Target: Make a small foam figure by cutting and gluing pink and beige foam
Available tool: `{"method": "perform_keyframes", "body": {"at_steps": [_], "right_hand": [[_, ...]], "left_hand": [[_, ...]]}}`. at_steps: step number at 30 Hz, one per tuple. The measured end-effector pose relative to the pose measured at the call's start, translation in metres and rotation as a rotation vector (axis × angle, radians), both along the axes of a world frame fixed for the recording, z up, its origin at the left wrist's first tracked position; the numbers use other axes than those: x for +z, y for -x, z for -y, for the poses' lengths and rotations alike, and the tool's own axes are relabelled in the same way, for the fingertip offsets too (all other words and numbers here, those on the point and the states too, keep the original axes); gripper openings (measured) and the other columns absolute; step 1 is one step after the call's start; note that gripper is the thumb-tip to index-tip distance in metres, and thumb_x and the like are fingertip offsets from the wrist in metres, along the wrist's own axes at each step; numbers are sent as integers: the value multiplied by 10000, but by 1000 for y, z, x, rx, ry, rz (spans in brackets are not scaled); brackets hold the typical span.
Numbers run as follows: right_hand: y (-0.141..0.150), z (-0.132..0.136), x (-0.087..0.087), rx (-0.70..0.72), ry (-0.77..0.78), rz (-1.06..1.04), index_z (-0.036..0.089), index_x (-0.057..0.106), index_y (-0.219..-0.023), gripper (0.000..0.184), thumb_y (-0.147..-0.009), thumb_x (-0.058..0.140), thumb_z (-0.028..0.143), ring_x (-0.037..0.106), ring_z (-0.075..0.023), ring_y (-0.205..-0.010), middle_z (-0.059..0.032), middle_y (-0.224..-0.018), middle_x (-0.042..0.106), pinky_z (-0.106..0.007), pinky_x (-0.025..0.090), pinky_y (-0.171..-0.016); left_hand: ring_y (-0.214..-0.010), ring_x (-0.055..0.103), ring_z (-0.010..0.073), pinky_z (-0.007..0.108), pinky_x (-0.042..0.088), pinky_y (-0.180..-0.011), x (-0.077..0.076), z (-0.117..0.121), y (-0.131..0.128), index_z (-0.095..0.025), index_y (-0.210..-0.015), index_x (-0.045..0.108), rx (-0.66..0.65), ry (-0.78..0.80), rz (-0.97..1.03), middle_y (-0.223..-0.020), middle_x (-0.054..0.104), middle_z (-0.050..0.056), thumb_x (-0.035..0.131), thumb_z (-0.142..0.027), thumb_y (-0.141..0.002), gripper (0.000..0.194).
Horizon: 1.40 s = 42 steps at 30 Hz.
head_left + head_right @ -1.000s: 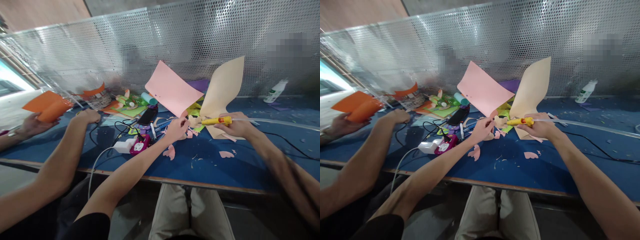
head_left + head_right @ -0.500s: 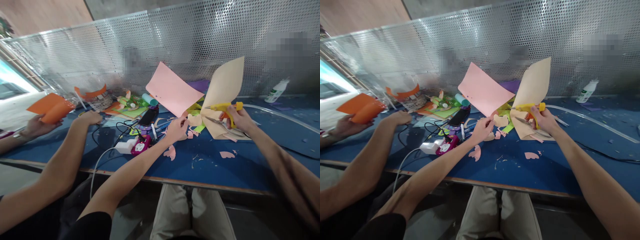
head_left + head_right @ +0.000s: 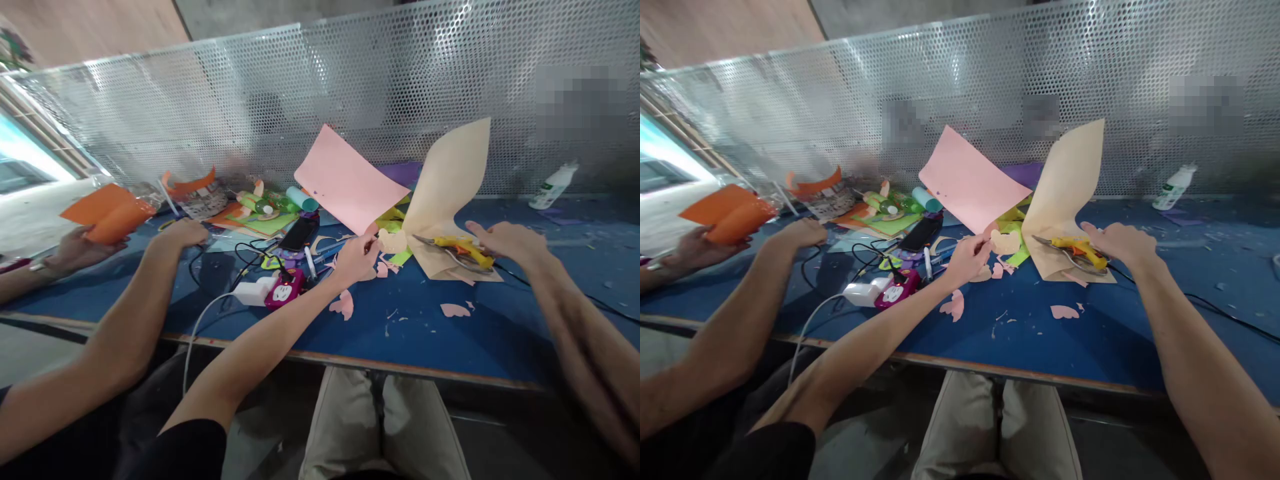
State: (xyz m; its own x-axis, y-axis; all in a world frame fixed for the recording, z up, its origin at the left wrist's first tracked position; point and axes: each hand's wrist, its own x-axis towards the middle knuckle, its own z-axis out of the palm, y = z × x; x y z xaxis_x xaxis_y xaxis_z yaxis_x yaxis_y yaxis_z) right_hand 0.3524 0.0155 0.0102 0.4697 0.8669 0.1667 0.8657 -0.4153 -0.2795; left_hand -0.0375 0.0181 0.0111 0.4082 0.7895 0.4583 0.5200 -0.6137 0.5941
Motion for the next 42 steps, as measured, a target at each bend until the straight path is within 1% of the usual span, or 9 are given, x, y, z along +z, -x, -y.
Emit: {"method": "perform_keyframes", "body": {"at_steps": [2,5,7,10,14,23,30,36,42], "right_hand": [[7,5,11,-67,-7,73,243,756,-841,677,-792,449,844,683,-421,-868,-221,-913,750,-557,459,-761],[37,16,20,179,-180,-27,245,744,-847,574,-897,421,716,662,-299,-763,-130,-800,745,-407,457,-693],[66,23,19,425,-255,-187,216,742,-846,510,-882,524,676,636,-228,-711,-97,-813,747,-330,442,-641],[109,33,11,643,-168,-684,204,736,-988,540,-911,506,686,554,-142,-597,-90,-892,729,-261,380,-487],[140,39,2,722,-161,-985,215,723,-1067,458,-878,630,622,536,-104,-597,-81,-1020,697,-219,378,-424],[145,39,2,665,-217,-943,192,707,-792,343,-849,704,531,476,-105,-509,15,-568,554,-234,379,-456],[131,45,12,793,-6,-872,187,701,-725,326,-828,724,495,513,-121,-590,1,-631,600,-272,405,-566],[143,46,5,893,183,-757,211,786,-867,316,-847,692,511,558,-146,-600,-34,-697,687,-299,437,-584],[154,50,9,901,109,-487,210,765,-832,331,-884,629,507,555,-157,-590,-24,-659,681,-308,405,-580]], "left_hand": [[-594,539,133,260,368,-595,-1,0,1,-177,-755,613,-13,2,9,-636,607,8,461,-349,-1003,338],[-577,525,131,263,372,-592,-2,0,1,-179,-759,610,-48,13,31,-622,595,1,461,-380,-1008,353],[-583,531,132,263,374,-591,-3,0,1,-179,-762,614,-59,18,38,-631,604,2,462,-391,-1009,359],[-610,548,132,262,369,-592,-3,0,0,-174,-776,630,-53,21,38,-670,634,9,472,-384,-1005,349],[-619,558,130,257,377,-600,-1,2,0,-166,-770,639,-59,39,53,-670,642,10,484,-372,-999,345],[-619,576,125,251,404,-624,5,6,0,-164,-798,693,-136,31,-51,-720,696,22,454,-346,-1001,363],[-794,662,220,316,446,-695,16,13,9,-239,-930,744,74,-126,-421,-856,739,53,466,-326,-948,292],[-889,691,281,348,482,-698,25,10,28,-230,-1108,700,-11,19,-822,-1096,736,102,539,-404,-860,343],[-704,643,253,318,387,-590,27,-1,34,-194,-667,635,-77,154,-889,-743,698,97,550,-619,-846,469]]}}
